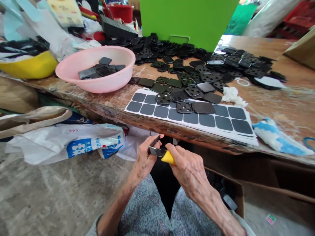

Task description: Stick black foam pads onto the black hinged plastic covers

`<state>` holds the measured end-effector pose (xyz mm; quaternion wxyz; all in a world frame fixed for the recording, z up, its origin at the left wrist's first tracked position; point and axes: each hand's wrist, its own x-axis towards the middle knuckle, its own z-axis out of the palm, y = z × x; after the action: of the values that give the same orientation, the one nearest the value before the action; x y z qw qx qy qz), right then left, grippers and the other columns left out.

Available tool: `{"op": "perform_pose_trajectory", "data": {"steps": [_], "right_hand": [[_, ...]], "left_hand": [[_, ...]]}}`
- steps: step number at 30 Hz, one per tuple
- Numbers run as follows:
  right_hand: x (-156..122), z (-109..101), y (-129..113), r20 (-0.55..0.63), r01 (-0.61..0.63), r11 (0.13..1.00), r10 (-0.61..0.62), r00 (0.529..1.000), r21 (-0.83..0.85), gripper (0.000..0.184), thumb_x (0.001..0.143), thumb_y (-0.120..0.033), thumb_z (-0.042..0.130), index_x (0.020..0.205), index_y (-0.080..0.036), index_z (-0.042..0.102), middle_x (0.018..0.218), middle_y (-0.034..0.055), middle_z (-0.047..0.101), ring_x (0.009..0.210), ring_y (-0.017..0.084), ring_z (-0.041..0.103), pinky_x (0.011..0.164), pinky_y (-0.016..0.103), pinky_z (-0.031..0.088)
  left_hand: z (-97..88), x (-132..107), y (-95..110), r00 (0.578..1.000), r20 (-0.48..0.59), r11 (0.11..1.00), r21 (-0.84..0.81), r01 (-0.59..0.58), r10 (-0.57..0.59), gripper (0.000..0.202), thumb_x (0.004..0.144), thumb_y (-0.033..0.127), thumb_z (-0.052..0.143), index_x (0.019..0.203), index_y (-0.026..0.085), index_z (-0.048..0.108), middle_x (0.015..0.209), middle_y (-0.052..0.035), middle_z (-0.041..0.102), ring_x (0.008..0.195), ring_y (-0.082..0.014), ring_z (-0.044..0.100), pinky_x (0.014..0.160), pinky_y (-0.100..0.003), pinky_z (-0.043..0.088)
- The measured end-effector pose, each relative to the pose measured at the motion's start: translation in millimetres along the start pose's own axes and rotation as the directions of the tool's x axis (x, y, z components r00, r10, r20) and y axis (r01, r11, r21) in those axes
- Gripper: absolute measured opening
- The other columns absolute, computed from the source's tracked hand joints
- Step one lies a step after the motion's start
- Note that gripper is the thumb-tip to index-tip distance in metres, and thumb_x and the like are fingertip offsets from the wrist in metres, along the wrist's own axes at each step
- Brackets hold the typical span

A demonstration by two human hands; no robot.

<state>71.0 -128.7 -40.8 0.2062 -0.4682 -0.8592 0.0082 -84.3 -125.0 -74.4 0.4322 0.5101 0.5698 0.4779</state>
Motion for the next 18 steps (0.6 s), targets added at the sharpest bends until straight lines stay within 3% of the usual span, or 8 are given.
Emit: {"op": "perform_pose_trajectory", "data": {"steps": [4,12,16,18], "right_hand": [[3,-1,-2,0.005,0.027,0.989,-0.026,1.0,-0.143,0.03,0.075,-0.003,0.054,0.101,-0.018,0.06,0.07,0.0007,0.062,0.056,0.015,0.055,0.055,0.028,0.034],[0,-10,4,0.164,-0.006,0.986,0.033,0.986,-0.164,0.03,0.075,-0.004,0.056,0.099,-0.02,0.06,0.071,0.0001,0.062,0.06,0.016,0.056,0.055,0.029,0.029],[3,-2,29,0.302,-0.158,0.98,0.189,0.934,-0.124,0.017,0.081,-0.009,0.055,0.092,-0.022,0.06,0.07,0.0001,0.062,0.054,0.014,0.053,0.052,0.028,0.022],[1,11,43,0.343,-0.309,0.951,0.286,0.895,0.012,0.01,0.084,-0.015,0.055,0.088,-0.021,0.061,0.066,-0.0006,0.06,0.054,0.013,0.051,0.052,0.027,0.022]], "left_hand": [[-1.8,1,0,0.989,0.037,0.97,0.198,-0.145,0.14,0.029,0.091,0.029,0.047,0.114,0.021,0.064,0.1,-0.0072,0.064,0.091,-0.0203,0.06,0.078,-0.032,0.047],[-4.7,1,-7,0.957,0.071,0.848,0.448,-0.283,0.282,0.026,0.089,0.019,0.048,0.109,0.019,0.064,0.088,-0.0052,0.063,0.087,-0.0196,0.058,0.079,-0.034,0.046],[-6.6,-7,-2,0.964,0.05,0.886,0.384,-0.261,0.262,0.027,0.082,0.015,0.052,0.103,0.021,0.067,0.088,-0.0042,0.064,0.087,-0.0199,0.058,0.081,-0.034,0.045],[-5.3,-10,4,0.989,0.012,0.971,0.192,-0.145,0.146,0.021,0.083,0.02,0.054,0.098,0.022,0.069,0.084,-0.0034,0.064,0.084,-0.0189,0.059,0.082,-0.033,0.046]]}}
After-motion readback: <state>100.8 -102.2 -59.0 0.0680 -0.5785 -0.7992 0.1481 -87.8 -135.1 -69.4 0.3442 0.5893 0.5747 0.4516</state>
